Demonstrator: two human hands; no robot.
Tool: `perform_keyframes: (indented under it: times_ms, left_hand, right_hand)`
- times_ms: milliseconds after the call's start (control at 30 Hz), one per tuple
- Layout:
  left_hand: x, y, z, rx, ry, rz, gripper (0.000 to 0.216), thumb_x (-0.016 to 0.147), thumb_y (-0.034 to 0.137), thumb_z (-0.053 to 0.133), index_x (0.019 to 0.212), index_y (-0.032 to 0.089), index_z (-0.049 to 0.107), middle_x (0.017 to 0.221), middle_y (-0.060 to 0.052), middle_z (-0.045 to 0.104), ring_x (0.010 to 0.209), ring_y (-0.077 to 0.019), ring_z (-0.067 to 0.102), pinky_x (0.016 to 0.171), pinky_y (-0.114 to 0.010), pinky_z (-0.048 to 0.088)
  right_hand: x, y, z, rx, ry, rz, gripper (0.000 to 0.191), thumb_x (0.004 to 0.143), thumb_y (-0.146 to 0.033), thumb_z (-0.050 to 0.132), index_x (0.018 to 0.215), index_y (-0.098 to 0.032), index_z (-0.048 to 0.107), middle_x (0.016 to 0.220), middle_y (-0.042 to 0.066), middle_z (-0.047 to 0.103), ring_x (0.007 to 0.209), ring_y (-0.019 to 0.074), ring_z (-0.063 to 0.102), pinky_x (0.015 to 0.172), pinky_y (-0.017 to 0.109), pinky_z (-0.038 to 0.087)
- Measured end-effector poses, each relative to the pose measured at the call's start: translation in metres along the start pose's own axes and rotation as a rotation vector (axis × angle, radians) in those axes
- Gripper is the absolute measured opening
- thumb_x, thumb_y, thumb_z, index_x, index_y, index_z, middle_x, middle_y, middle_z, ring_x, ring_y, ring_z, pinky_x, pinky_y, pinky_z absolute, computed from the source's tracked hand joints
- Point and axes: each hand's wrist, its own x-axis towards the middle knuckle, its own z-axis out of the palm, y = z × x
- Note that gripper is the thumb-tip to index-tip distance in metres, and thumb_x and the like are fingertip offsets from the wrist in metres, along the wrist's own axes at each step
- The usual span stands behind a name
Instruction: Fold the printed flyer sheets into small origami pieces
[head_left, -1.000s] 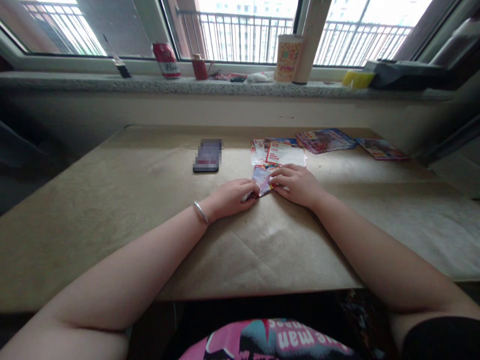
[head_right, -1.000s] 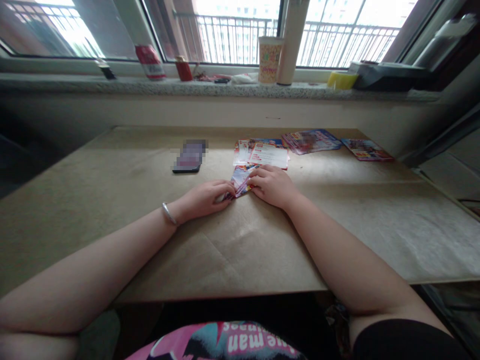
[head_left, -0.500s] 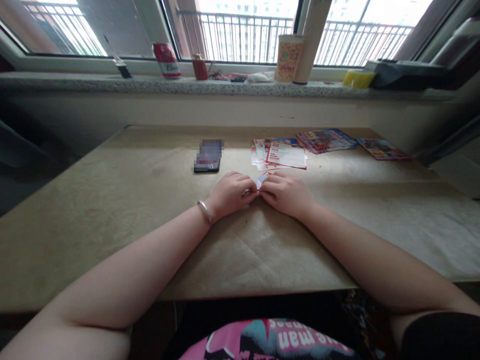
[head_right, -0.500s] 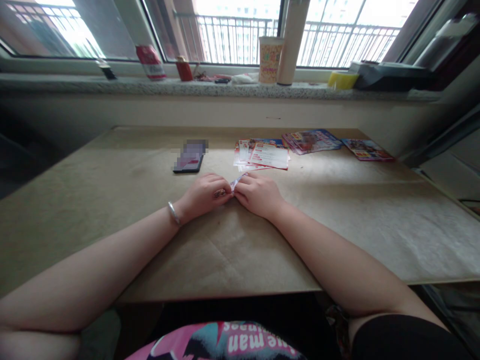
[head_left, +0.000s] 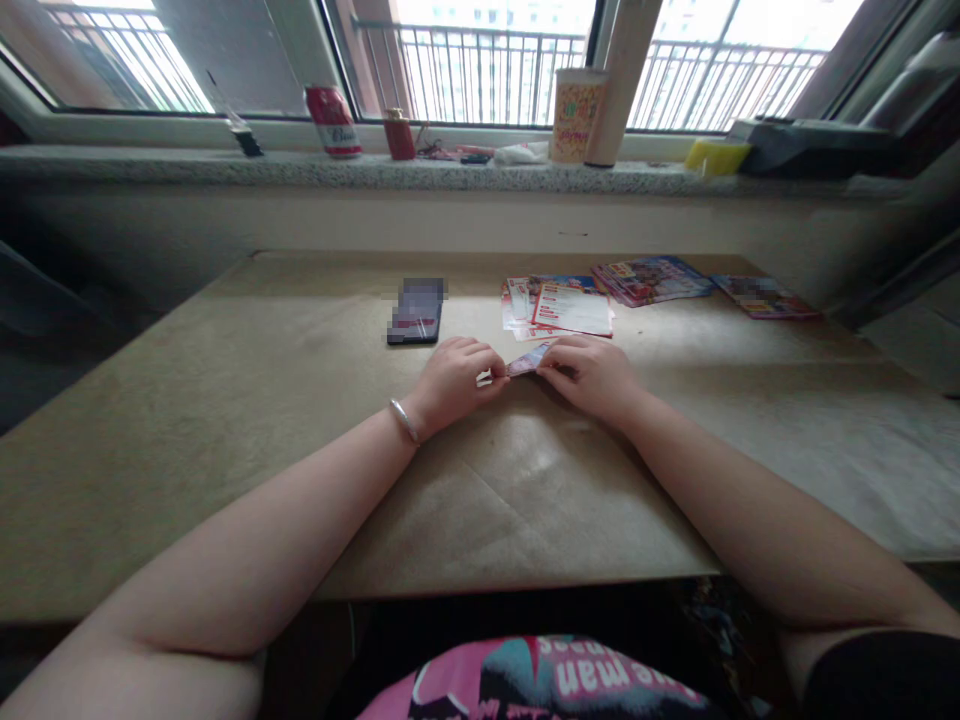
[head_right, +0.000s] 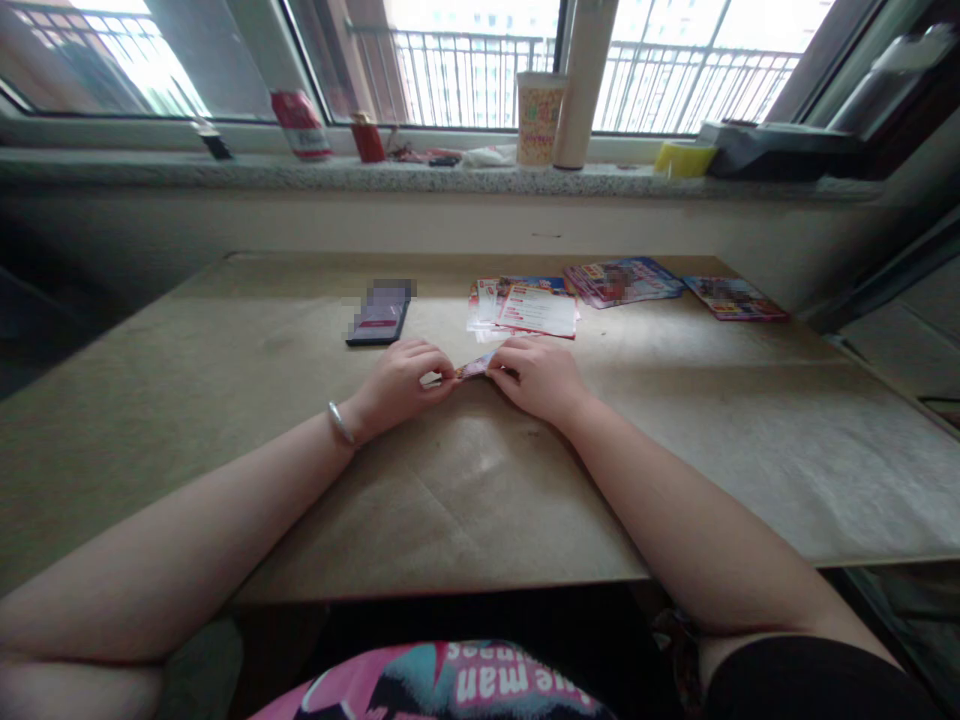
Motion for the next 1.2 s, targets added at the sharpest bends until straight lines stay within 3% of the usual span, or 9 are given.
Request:
perform_keyframes:
  times_ms: [267,933,1200]
  left_hand:
    - [0.0,0.001,-0.005,0.007,0.062,-0.007,0.013,0.085,0.026,0.062,0.075,0.018,0.061,0.081,-0.002,0.068,0.077,-0.016,0.058,0.076,-0.03,0.043]
    - [-0.002,-0.001,-0.006,-0.003,0.078,0.01,0.013,0.084,0.024,0.062,0.074,0.018,0.06,0.078,-0.002,0.066,0.074,-0.0156,0.058,0.072,-0.029,0.042]
    - [-0.003,0.002,-0.005,-0.077,0.071,0.003,0.011,0.084,0.021,0.06,0.074,0.017,0.058,0.078,-0.003,0.063,0.072,-0.0144,0.056,0.068,-0.027,0.044]
  right_hand:
    - [-0.002,0.009,-0.01,0.032,0.023,0.085,0.013,0.086,-0.027,0.058,0.078,-0.023,0.068,0.088,0.002,0.071,0.08,0.0173,0.064,0.07,0.028,0.046]
    - [-0.006,0.026,-0.016,-0.039,0.052,0.091,0.015,0.088,-0.032,0.059,0.082,-0.024,0.07,0.091,0.002,0.072,0.084,0.0192,0.065,0.071,0.03,0.046]
    - [-0.004,0.024,-0.013,-0.165,0.066,-0.015,0.018,0.089,-0.029,0.054,0.083,-0.022,0.07,0.09,0.004,0.073,0.085,0.0214,0.063,0.078,0.035,0.045]
